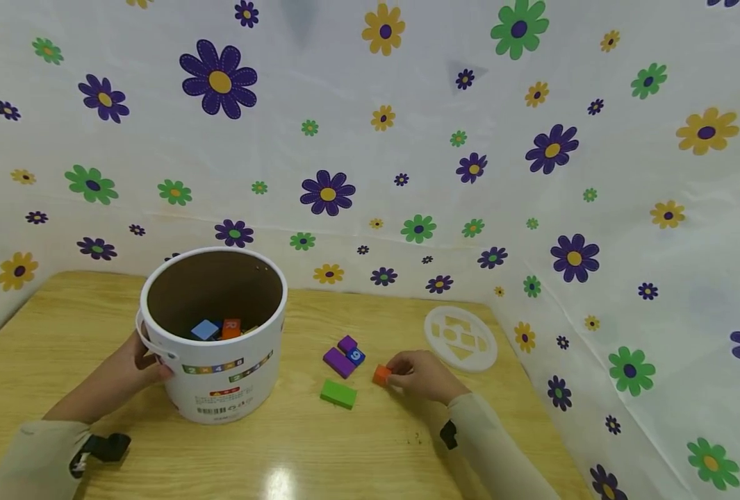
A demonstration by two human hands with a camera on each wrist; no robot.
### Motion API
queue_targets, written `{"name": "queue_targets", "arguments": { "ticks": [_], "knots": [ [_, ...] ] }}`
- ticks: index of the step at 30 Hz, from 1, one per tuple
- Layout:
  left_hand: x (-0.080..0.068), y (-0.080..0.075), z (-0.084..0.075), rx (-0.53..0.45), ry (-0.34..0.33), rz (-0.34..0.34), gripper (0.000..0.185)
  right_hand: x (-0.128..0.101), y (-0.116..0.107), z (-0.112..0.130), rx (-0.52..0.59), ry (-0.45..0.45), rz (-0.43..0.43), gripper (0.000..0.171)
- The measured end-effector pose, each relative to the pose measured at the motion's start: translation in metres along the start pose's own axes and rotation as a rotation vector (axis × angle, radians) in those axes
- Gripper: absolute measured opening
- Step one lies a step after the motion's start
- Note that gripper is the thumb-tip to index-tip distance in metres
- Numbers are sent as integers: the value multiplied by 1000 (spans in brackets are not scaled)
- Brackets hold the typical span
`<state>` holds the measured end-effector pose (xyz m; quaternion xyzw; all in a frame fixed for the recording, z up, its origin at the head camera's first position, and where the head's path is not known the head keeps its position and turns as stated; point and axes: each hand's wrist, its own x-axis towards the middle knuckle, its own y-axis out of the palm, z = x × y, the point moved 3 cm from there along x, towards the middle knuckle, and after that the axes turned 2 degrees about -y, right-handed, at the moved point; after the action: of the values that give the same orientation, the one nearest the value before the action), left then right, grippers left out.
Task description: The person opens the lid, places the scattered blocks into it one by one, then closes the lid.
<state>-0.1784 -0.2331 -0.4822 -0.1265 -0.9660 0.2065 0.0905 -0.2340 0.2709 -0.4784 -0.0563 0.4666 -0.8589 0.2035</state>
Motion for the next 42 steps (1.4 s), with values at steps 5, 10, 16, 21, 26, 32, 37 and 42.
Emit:
{"name": "queue_targets", "arguments": {
  "ticks": [5,10,16,21,26,32,37,42],
  "knots": [
    [2,3,-2,-44,-3,21,94,7,-4,16,106,-23,-149,17],
    [2,4,-3,-21,-9,13,94,19,-19,56,202,-135,-390,21],
    [3,4,-2,-29,-14,18,94,28,-33,125,275,-382,-539,25],
    [3,4,-3,-26,-8,19,94,34,-37,176,348,-525,-531,27],
    [2,4,-3,-28,-4,21,94,41,-32,208,351,-610,-478,28],
    [3,4,-1,-40,-24,26,95,45,-23,223,341,-650,-415,28],
    [3,4,0,-38,-23,21,95,47,-19,223,346,-647,-379,24],
    [2,4,2,-29,-27,15,94,44,-18,206,296,-632,-346,29]
  ]
}}
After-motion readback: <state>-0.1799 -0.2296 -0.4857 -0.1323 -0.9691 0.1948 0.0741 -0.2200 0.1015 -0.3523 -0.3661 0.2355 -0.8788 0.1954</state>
